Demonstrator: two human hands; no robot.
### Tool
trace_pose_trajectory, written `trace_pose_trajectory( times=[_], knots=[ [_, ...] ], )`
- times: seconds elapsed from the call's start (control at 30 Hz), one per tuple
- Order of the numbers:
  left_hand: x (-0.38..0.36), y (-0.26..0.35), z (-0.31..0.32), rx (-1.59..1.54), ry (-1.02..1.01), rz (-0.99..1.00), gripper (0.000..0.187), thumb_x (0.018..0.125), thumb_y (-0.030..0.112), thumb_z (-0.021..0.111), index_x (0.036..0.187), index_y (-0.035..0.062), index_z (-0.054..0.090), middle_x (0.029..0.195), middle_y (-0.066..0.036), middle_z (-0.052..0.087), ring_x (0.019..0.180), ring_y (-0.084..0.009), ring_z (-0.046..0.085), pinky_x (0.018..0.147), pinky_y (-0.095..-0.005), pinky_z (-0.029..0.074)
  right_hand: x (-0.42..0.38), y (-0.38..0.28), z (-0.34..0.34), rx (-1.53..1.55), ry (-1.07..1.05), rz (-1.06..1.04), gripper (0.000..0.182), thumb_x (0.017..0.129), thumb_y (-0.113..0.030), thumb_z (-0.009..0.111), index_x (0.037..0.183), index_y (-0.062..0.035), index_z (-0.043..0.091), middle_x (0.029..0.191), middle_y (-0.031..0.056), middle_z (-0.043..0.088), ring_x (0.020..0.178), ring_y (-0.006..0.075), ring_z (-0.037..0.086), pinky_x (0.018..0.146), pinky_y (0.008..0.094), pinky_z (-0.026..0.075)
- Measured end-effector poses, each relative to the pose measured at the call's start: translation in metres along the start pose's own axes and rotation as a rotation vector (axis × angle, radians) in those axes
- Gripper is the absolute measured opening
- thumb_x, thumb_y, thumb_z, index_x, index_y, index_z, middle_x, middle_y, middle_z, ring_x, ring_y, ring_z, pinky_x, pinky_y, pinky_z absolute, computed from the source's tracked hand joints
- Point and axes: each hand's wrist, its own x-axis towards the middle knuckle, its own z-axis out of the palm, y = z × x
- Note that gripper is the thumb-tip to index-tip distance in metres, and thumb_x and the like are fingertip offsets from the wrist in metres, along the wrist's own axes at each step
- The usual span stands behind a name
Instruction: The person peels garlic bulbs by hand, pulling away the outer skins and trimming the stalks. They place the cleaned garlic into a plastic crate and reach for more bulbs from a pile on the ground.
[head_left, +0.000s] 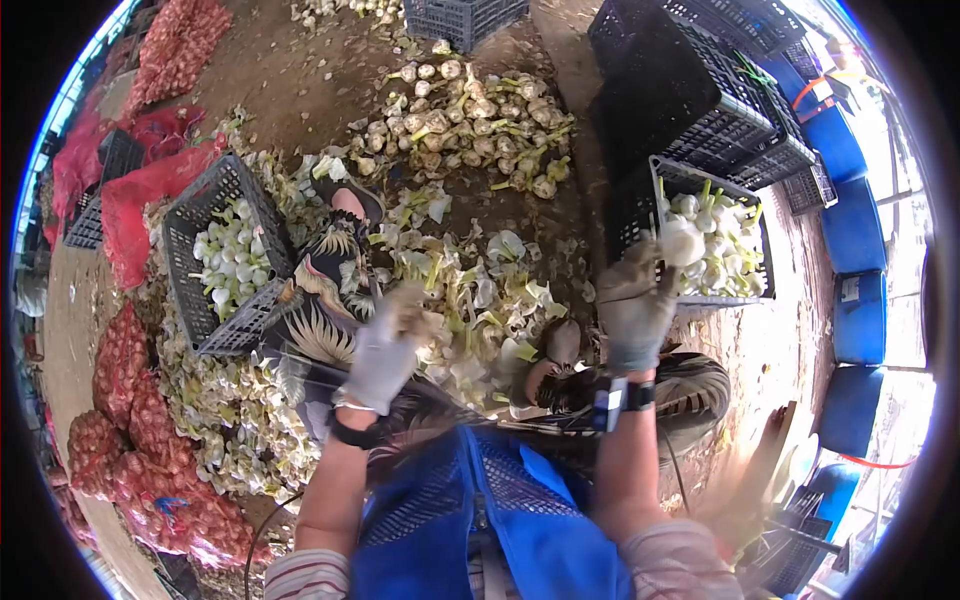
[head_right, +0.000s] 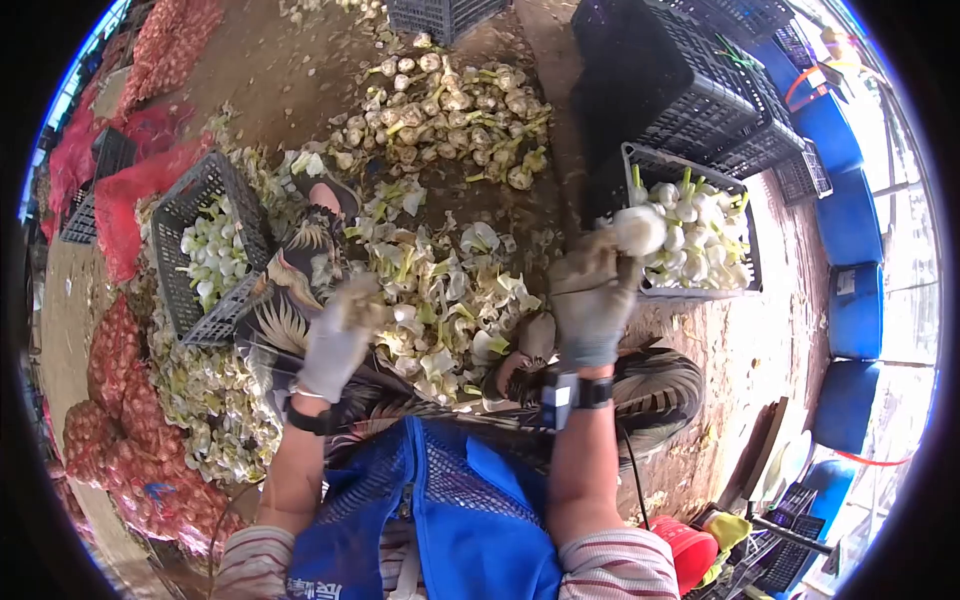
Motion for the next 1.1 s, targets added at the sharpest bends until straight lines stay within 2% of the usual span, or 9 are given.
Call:
trace_pose_trajectory(
  times=[0.07,0.2,0.27,0.6,0.67,0.8,0.93,1.0,1.1],
  knots=[
    [-0.004,-0.006,-0.029,0.128,0.245,0.051,0.041,0.096,0.029,0.062,0.128,0.0046,0.058,0.118,-0.005,0.063,0.094,-0.0106,0.063,0.085,-0.0253,0.052,-0.005,-0.034,-0.008,-0.133,0.082,-0.127,0.037,0.096,-0.038,0.056,0.116,-0.0078,0.061,0.106,0.0079,0.067,0.083,0.0200,0.058,0.080,0.0370,0.047],
    [-0.022,0.025,-0.088,-0.173,0.717,0.172,0.037,0.097,0.027,0.059,0.124,0.0017,0.059,0.113,-0.008,0.064,0.098,-0.0175,0.064,0.087,-0.0321,0.053,-0.027,-0.034,-0.025,-0.190,0.103,-0.156,0.035,0.097,-0.039,0.056,0.113,-0.0085,0.064,0.104,0.0083,0.067,0.085,0.0222,0.059,0.080,0.0374,0.048],
    [-0.035,0.034,-0.105,-0.307,0.840,0.276,0.026,0.098,0.020,0.056,0.119,0.0046,0.061,0.110,-0.009,0.066,0.095,-0.0188,0.065,0.085,-0.0289,0.053,-0.030,-0.021,-0.038,-0.304,0.136,-0.051,0.035,0.096,-0.039,0.056,0.112,-0.0091,0.065,0.103,0.0093,0.068,0.086,0.0237,0.060,0.081,0.0380,0.049],
    [-0.034,-0.049,-0.094,-0.073,0.775,0.022,0.036,0.095,0.024,0.058,0.122,0.0009,0.061,0.109,-0.008,0.066,0.094,-0.0177,0.060,0.083,-0.0305,0.048,-0.052,-0.025,-0.055,-0.398,0.224,-0.126,0.029,0.100,-0.032,0.052,0.112,-0.0083,0.063,0.101,0.0091,0.068,0.087,0.0242,0.063,0.084,0.0378,0.051],
    [-0.033,-0.039,-0.082,-0.305,0.632,-0.012,0.034,0.097,0.023,0.058,0.123,0.0017,0.060,0.110,-0.009,0.066,0.090,-0.0163,0.063,0.081,-0.0289,0.050,-0.057,-0.025,-0.052,-0.369,0.241,-0.109,0.030,0.099,-0.032,0.053,0.111,-0.0074,0.064,0.103,0.0145,0.068,0.088,0.0272,0.063,0.079,0.0391,0.051],
    [-0.026,0.014,-0.078,-0.399,0.605,0.099,0.032,0.098,0.021,0.057,0.123,0.0021,0.059,0.109,-0.008,0.066,0.087,-0.0158,0.065,0.080,-0.0277,0.052,-0.063,-0.025,-0.045,-0.495,0.247,-0.251,0.030,0.099,-0.032,0.053,0.113,-0.0076,0.063,0.099,0.0124,0.067,0.085,0.0267,0.063,0.076,0.0392,0.052],
    [-0.025,0.075,-0.107,-0.384,0.538,0.351,0.033,0.098,0.022,0.057,0.123,0.0015,0.058,0.109,-0.010,0.066,0.089,-0.0172,0.066,0.083,-0.0298,0.053,-0.058,-0.038,-0.048,-0.529,0.236,-0.199,0.025,0.099,-0.031,0.053,0.107,-0.0093,0.064,0.092,0.0087,0.066,0.083,0.0255,0.063,0.074,0.0396,0.052],
    [-0.026,0.103,-0.124,-0.315,0.567,0.369,0.033,0.099,0.023,0.056,0.124,0.0018,0.058,0.111,-0.011,0.065,0.090,-0.0165,0.066,0.084,-0.0300,0.054,-0.055,-0.036,-0.047,-0.425,0.137,-0.150,0.023,0.099,-0.030,0.052,0.099,-0.0100,0.063,0.090,0.0074,0.065,0.082,0.0244,0.062,0.071,0.0394,0.052],
    [-0.031,0.129,-0.157,0.040,0.476,0.399,0.037,0.100,0.022,0.051,0.130,0.0009,0.056,0.111,-0.009,0.064,0.090,-0.0140,0.065,0.085,-0.0289,0.053,-0.046,-0.027,-0.033,-0.478,0.253,-0.150,0.022,0.099,-0.030,0.053,0.092,-0.0105,0.060,0.088,0.0067,0.064,0.080,0.0229,0.061,0.071,0.0376,0.051]
  ],
)
